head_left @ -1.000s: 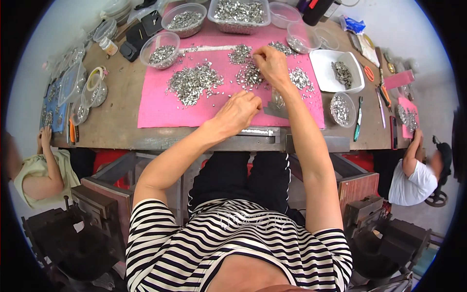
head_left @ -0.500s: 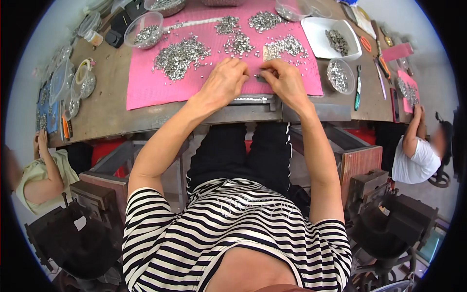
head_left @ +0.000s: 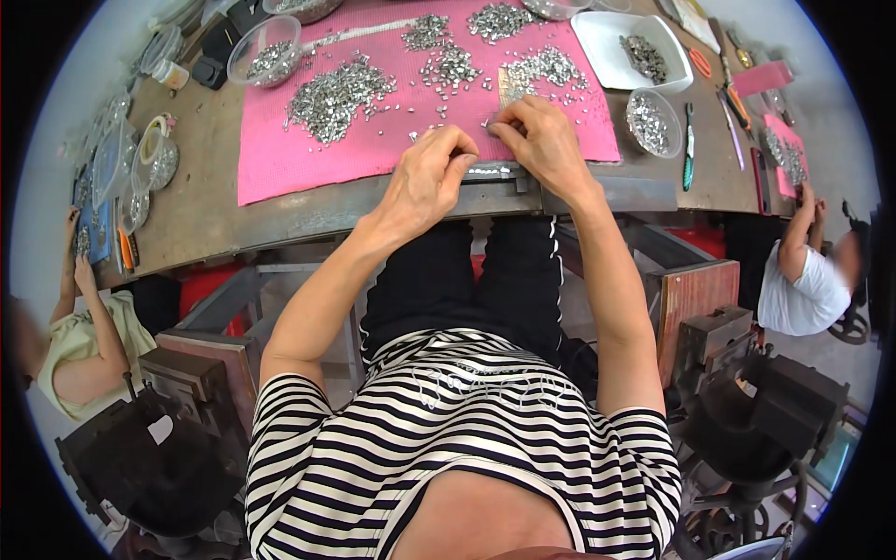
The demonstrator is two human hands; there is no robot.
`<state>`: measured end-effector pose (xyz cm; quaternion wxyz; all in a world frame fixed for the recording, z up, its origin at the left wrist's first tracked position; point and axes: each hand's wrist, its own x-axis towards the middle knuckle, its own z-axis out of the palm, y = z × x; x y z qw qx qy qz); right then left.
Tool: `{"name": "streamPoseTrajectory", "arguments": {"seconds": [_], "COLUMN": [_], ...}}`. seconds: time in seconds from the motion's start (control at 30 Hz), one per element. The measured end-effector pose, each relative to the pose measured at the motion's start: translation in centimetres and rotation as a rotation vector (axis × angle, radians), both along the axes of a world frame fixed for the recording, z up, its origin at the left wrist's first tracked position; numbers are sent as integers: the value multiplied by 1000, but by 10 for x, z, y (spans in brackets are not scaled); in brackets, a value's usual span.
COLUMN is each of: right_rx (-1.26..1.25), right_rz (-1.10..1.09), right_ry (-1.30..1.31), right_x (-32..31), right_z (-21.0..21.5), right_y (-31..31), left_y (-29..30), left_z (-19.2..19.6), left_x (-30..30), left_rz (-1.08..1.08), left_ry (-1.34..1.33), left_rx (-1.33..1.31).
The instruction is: Assembling small metal components onto a rectangular plate at a workbench.
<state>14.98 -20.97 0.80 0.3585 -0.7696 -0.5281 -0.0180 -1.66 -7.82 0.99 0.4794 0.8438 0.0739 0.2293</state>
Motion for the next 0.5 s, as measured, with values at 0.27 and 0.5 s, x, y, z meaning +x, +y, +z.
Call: {"name": "streamPoseTrajectory", "arguments": {"seconds": [0.27,0.5], "right_rx": [-67,-84], "right_rz": [20,50], "right_ry": [17,34], "right_x": [4,5], "right_z": [0,3], "right_y": [-14,-17], "left_y": [-5,-11], "left_z": [-7,-6], "left_x": [4,0], "left_rz": [-48,-15], "left_ry": [-89,-151], "left_rx": [258,394]}}
